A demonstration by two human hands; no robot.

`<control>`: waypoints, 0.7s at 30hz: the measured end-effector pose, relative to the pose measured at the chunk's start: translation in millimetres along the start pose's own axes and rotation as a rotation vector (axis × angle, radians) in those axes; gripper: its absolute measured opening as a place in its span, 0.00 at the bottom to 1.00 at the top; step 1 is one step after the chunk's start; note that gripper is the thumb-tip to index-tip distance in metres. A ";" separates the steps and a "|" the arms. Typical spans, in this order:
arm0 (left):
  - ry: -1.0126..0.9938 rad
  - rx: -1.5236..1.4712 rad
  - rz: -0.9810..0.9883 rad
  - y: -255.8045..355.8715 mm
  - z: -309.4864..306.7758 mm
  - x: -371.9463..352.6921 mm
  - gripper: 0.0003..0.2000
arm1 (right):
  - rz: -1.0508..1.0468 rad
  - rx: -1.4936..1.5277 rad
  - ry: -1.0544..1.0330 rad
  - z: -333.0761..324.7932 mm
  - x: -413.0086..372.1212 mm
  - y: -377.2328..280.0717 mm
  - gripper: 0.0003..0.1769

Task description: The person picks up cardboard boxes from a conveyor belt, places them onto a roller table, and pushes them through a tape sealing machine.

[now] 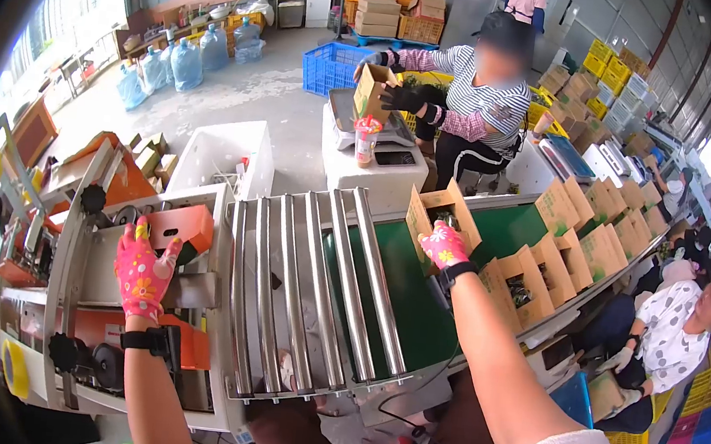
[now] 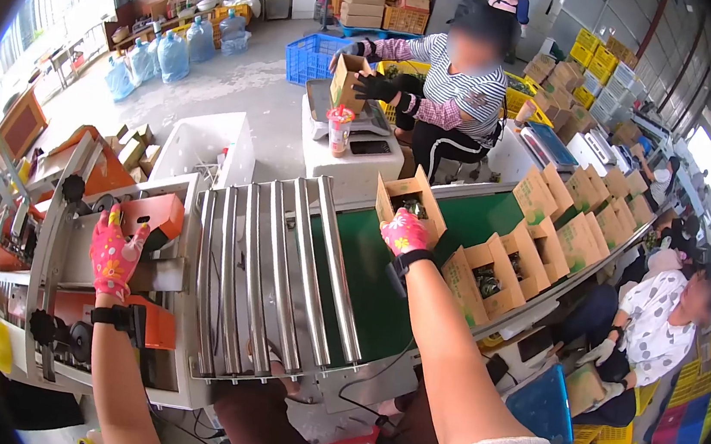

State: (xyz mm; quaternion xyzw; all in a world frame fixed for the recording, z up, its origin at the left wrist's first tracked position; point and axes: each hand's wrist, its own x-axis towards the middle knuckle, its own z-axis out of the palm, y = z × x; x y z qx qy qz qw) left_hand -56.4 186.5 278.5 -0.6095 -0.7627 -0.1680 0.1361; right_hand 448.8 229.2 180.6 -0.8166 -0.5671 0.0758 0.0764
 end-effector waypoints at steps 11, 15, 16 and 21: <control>-0.138 -1.327 0.149 140.5 39.9 -47.5 0.19 | -0.327 0.064 0.164 36.6 -26.8 35.3 0.06; -0.786 -1.539 0.151 278.6 56.0 -101.9 0.21 | -0.505 -0.083 0.284 51.5 -140.9 77.4 0.05; -0.941 -1.744 0.044 307.0 61.2 -114.4 0.22 | -0.545 -0.193 0.336 60.5 -166.8 90.7 0.07; -0.932 -0.913 0.158 364.8 132.9 -161.1 0.33 | -0.341 0.154 0.068 3.0 -276.4 116.6 0.19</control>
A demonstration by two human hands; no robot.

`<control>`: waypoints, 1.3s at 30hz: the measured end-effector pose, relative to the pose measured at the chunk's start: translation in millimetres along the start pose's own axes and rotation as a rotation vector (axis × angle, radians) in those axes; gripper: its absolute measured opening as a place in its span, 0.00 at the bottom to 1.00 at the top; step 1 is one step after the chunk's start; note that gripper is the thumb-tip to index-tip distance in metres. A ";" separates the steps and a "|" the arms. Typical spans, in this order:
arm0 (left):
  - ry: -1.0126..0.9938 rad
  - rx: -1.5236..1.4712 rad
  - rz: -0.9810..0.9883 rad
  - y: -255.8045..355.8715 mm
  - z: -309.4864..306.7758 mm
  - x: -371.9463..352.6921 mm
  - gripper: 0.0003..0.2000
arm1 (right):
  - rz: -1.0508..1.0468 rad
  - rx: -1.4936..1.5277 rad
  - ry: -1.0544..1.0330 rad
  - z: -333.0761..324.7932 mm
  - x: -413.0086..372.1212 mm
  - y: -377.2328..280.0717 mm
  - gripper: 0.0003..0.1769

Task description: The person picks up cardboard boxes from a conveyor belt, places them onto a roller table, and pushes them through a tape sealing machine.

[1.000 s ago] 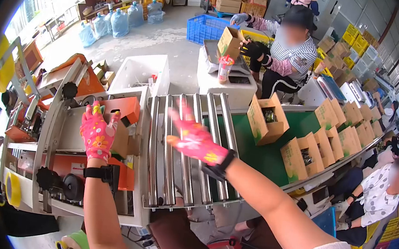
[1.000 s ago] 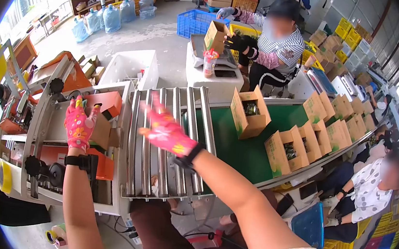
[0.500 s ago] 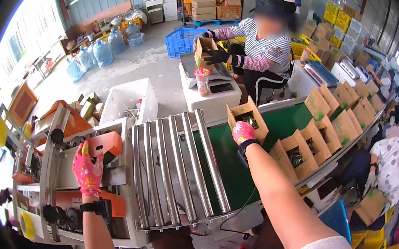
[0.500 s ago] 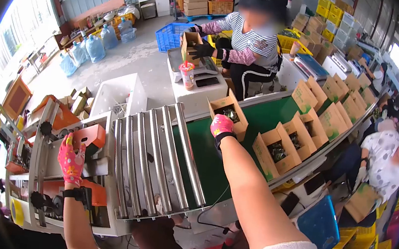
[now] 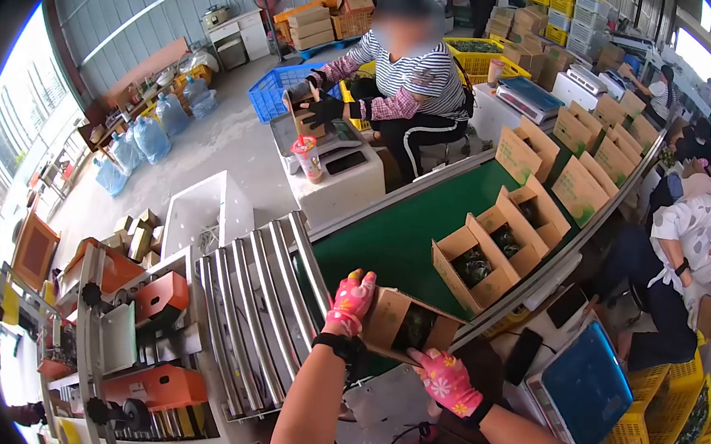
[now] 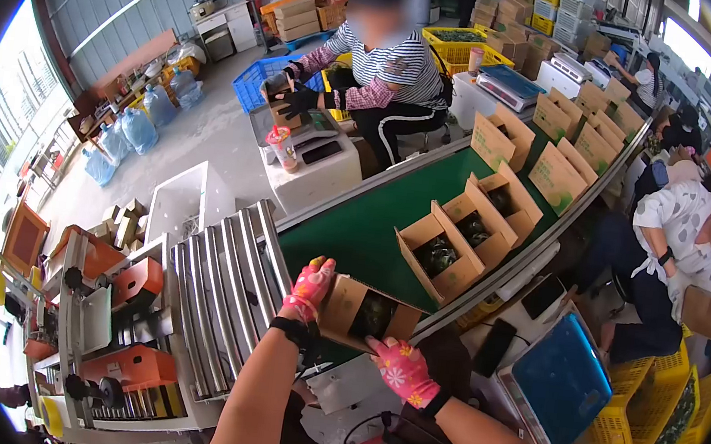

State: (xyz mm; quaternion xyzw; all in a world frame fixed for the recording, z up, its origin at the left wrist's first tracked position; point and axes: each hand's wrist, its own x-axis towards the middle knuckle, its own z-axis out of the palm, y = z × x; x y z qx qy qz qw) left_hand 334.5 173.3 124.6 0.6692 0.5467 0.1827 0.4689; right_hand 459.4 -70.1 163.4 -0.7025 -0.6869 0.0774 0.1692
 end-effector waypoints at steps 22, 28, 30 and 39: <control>0.237 -1.174 0.008 -102.0 -176.4 -200.1 0.17 | -0.726 0.031 0.070 -89.7 98.8 -160.9 0.23; 0.101 -1.161 0.085 -77.0 -206.1 -217.4 0.08 | -0.647 0.137 0.021 -69.9 136.0 -186.6 0.20; 0.145 -1.160 0.075 -74.7 -207.0 -215.6 0.09 | -0.727 0.191 0.401 -58.7 133.7 -191.6 0.28; 0.895 -0.690 0.267 -52.1 -169.5 -217.1 0.17 | -0.653 0.000 0.104 -59.0 117.0 -193.6 0.19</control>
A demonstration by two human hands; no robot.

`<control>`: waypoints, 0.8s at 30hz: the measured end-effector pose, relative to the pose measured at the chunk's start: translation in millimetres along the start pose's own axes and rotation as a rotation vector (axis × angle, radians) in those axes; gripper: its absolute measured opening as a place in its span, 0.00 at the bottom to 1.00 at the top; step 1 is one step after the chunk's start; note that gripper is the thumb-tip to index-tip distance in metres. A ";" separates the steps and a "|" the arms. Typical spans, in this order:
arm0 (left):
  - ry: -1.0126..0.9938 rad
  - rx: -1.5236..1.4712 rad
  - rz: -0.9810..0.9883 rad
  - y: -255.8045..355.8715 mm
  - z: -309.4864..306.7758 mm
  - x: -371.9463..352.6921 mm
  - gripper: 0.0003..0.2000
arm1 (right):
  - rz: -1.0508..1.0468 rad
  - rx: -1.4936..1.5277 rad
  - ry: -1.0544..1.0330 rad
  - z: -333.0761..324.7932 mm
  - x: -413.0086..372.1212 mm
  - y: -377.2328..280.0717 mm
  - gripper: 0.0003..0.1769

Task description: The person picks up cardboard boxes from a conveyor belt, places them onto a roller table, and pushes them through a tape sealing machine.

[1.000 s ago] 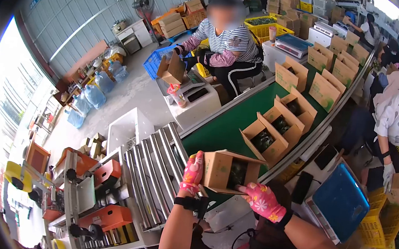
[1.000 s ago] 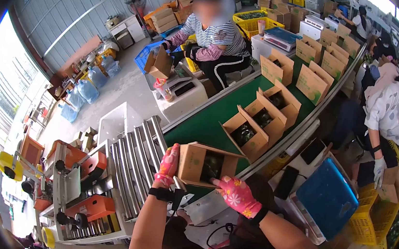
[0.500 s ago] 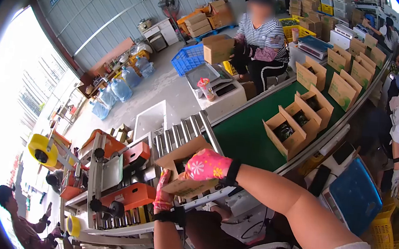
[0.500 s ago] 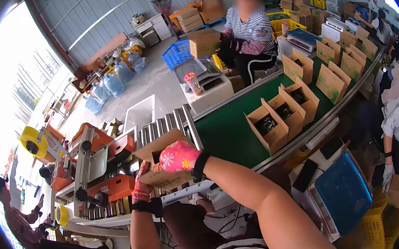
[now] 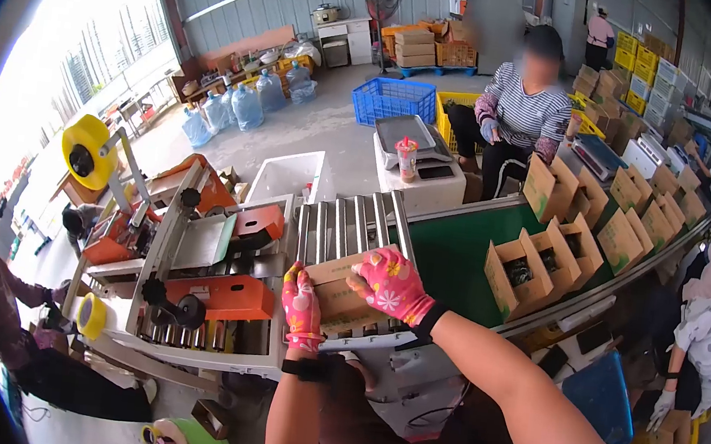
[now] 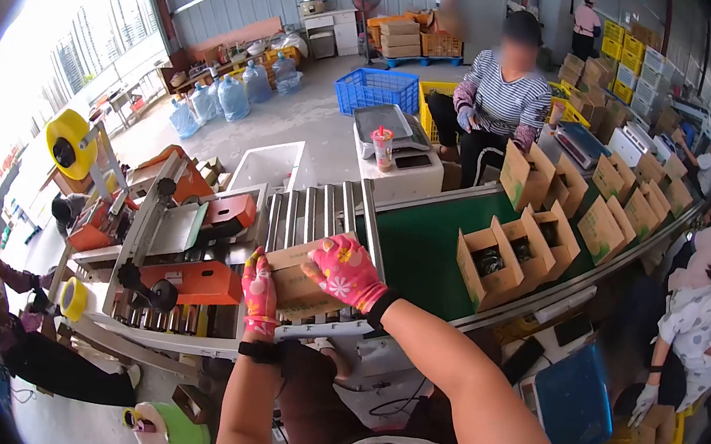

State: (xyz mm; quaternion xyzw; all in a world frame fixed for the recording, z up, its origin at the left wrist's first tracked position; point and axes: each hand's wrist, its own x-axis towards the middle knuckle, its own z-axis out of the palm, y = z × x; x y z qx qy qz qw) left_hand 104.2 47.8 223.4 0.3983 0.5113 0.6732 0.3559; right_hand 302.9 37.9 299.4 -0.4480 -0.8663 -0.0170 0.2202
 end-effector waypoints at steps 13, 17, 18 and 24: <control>-0.127 0.194 -0.095 11.5 -3.5 59.3 0.22 | -0.009 -0.142 -0.260 6.4 24.3 -2.3 0.46; 0.186 0.290 0.007 18.4 -7.1 76.5 0.27 | 0.080 -0.202 -0.200 49.8 80.4 -8.1 0.47; 0.336 0.344 0.038 13.7 -5.5 60.2 0.27 | 0.097 -0.193 -0.205 58.7 92.6 -13.4 0.47; -0.129 1.147 0.323 -31.5 -29.7 -45.0 0.33 | 0.019 -0.122 -0.204 96.4 155.7 -68.5 0.48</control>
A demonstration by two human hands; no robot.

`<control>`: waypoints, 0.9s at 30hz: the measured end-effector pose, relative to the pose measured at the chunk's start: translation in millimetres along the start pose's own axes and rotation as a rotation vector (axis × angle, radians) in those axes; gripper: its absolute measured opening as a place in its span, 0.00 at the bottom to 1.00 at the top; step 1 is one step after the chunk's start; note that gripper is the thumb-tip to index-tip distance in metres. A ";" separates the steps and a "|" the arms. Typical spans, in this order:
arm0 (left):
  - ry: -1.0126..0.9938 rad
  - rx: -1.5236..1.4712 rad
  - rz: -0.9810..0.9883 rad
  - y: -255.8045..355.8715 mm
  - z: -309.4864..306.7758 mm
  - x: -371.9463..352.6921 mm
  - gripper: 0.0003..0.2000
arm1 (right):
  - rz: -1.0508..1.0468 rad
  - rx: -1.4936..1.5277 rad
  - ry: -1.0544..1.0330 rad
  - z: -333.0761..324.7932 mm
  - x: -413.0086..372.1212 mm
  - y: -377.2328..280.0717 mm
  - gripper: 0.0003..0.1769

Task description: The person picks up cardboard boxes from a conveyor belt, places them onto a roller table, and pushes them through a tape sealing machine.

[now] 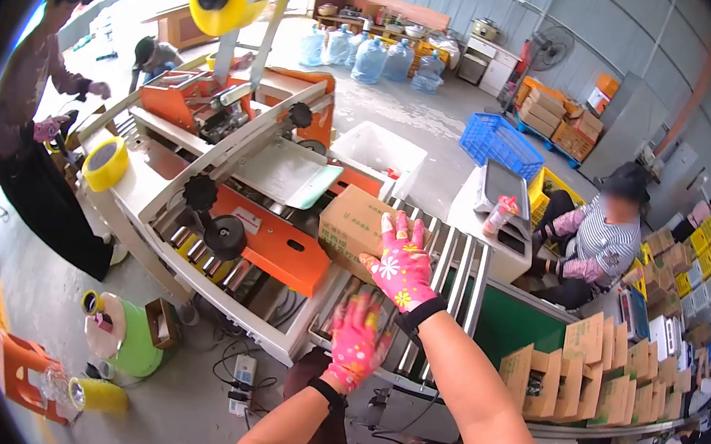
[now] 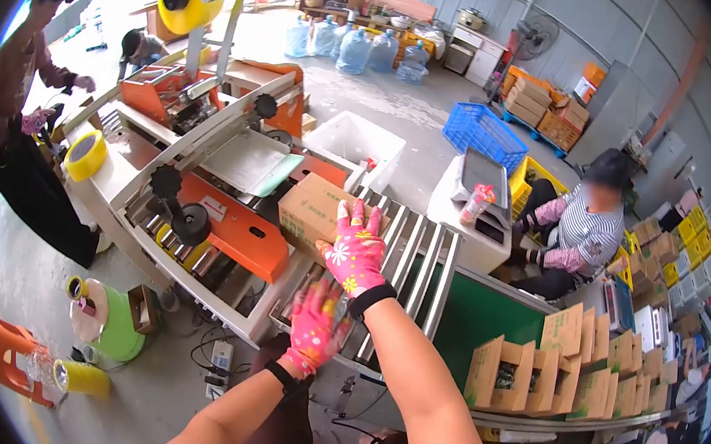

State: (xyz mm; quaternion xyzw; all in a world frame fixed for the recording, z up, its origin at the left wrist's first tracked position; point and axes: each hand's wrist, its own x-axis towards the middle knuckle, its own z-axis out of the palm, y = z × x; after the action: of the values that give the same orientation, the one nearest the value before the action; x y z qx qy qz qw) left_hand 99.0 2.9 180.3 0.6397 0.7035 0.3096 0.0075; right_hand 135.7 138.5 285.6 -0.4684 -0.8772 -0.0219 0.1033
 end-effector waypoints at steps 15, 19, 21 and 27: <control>-0.055 -0.009 0.038 -9.7 11.8 -1.0 0.21 | -0.001 0.477 -0.260 56.0 -58.3 25.7 0.40; 0.022 -0.045 0.063 -7.8 20.5 -3.4 0.22 | 0.158 0.257 0.084 34.1 -179.9 97.5 0.37; 0.010 -0.006 0.087 -7.7 21.8 -1.4 0.22 | 0.356 0.115 0.275 14.9 -236.0 137.3 0.38; -0.040 0.052 0.059 -0.8 31.3 0.9 0.22 | 0.913 0.130 0.145 10.7 -329.6 230.7 0.26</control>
State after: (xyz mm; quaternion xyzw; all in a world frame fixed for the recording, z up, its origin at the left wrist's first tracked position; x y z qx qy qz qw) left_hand 110.9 17.0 155.0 0.6661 0.6918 0.2786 -0.0044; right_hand 502.5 -0.1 195.2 -0.7962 -0.5715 0.0484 0.1925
